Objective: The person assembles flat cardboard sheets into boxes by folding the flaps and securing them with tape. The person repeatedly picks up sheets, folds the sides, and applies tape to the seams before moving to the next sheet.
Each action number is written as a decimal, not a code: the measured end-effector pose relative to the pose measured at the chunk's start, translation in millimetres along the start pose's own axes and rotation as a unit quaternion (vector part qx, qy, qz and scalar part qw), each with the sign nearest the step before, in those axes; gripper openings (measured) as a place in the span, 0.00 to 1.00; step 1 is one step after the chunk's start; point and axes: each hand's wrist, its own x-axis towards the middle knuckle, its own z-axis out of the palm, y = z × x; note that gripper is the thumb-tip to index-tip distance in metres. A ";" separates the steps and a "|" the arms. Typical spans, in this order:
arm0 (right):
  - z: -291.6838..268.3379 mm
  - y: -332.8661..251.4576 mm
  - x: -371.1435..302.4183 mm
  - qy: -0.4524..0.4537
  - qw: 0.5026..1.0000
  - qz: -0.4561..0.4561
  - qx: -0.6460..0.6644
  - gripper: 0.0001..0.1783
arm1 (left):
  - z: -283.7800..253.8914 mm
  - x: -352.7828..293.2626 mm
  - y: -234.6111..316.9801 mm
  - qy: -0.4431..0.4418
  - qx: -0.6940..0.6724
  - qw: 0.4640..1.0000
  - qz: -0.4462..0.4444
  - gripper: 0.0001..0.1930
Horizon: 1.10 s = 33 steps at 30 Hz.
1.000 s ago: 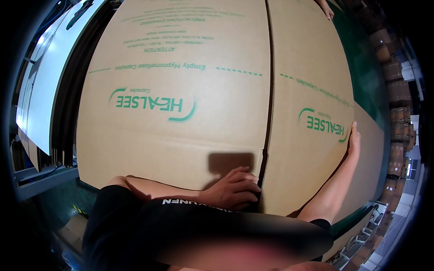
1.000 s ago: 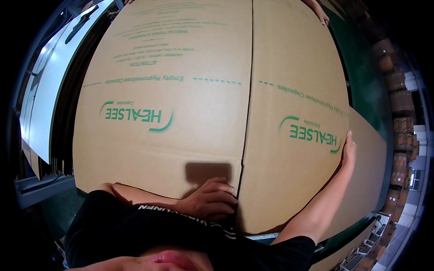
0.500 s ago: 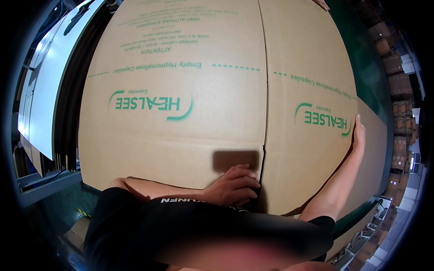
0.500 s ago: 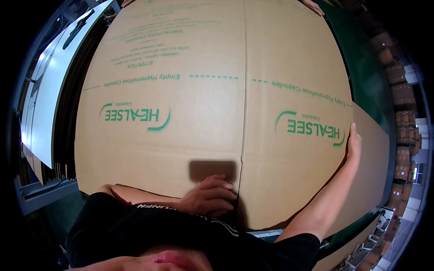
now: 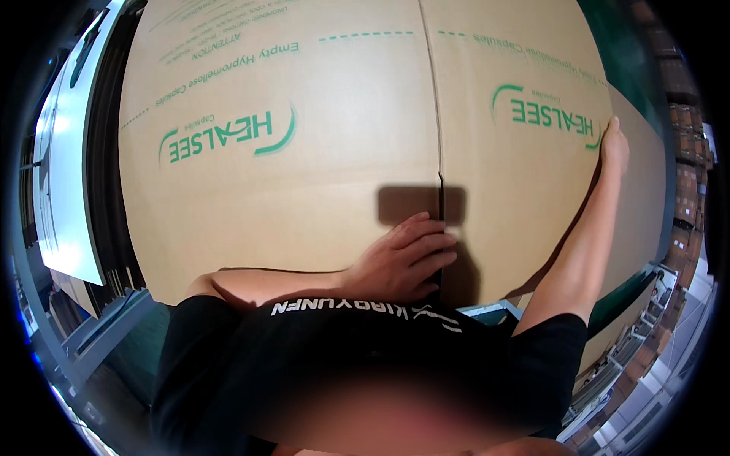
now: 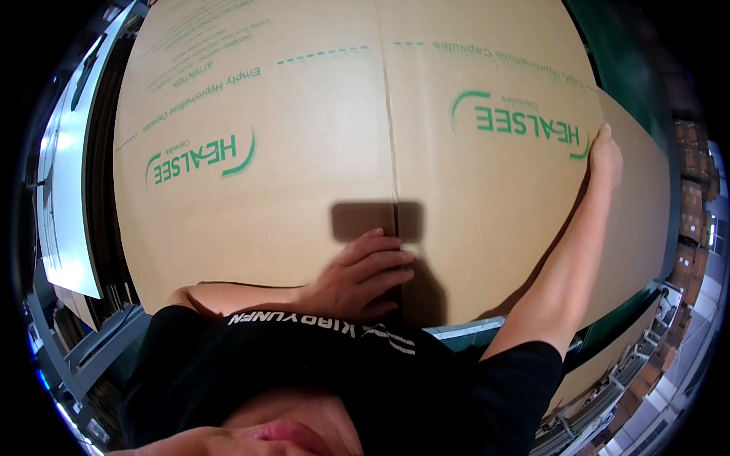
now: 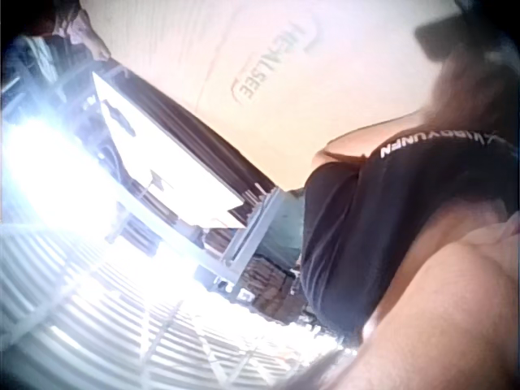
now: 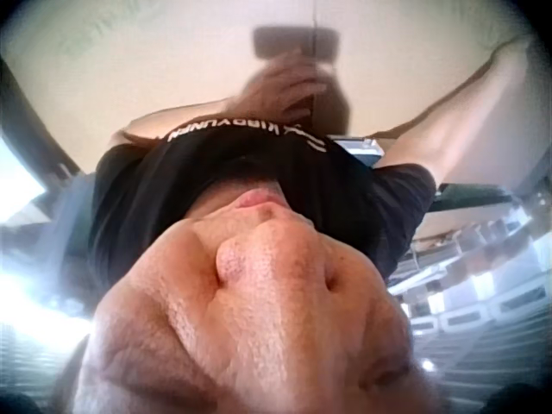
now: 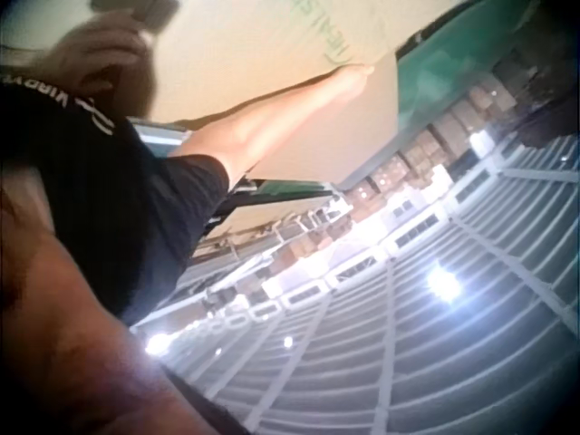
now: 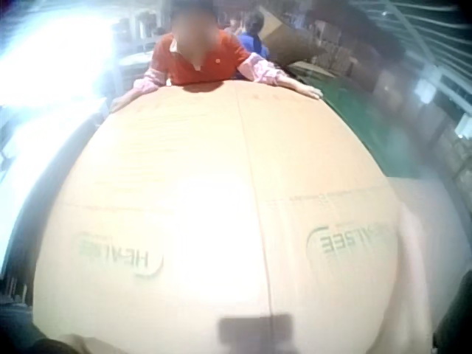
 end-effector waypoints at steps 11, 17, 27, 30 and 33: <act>21.1 22.5 18.3 -0.057 0.972 -0.045 0.223 0.28 | 3.9 -4.6 50.8 -0.139 0.156 0.977 -0.038 0.44; -17.1 74.6 -21.5 -0.189 0.810 -0.229 0.507 0.26 | 17.0 -13.9 77.7 -0.098 0.235 0.960 -0.114 0.41; 99.6 628.6 -25.3 0.089 0.936 0.302 0.159 0.27 | 51.5 -6.5 116.6 -0.061 0.352 0.847 -0.394 0.42; 98.7 728.1 -90.6 -0.041 0.867 0.493 0.069 0.25 | 65.1 -4.0 133.6 -0.031 0.361 0.815 -0.452 0.35; 213.4 873.7 -119.0 0.110 0.631 0.550 0.536 0.24 | 62.0 2.9 114.9 -0.017 0.370 0.828 -0.421 0.29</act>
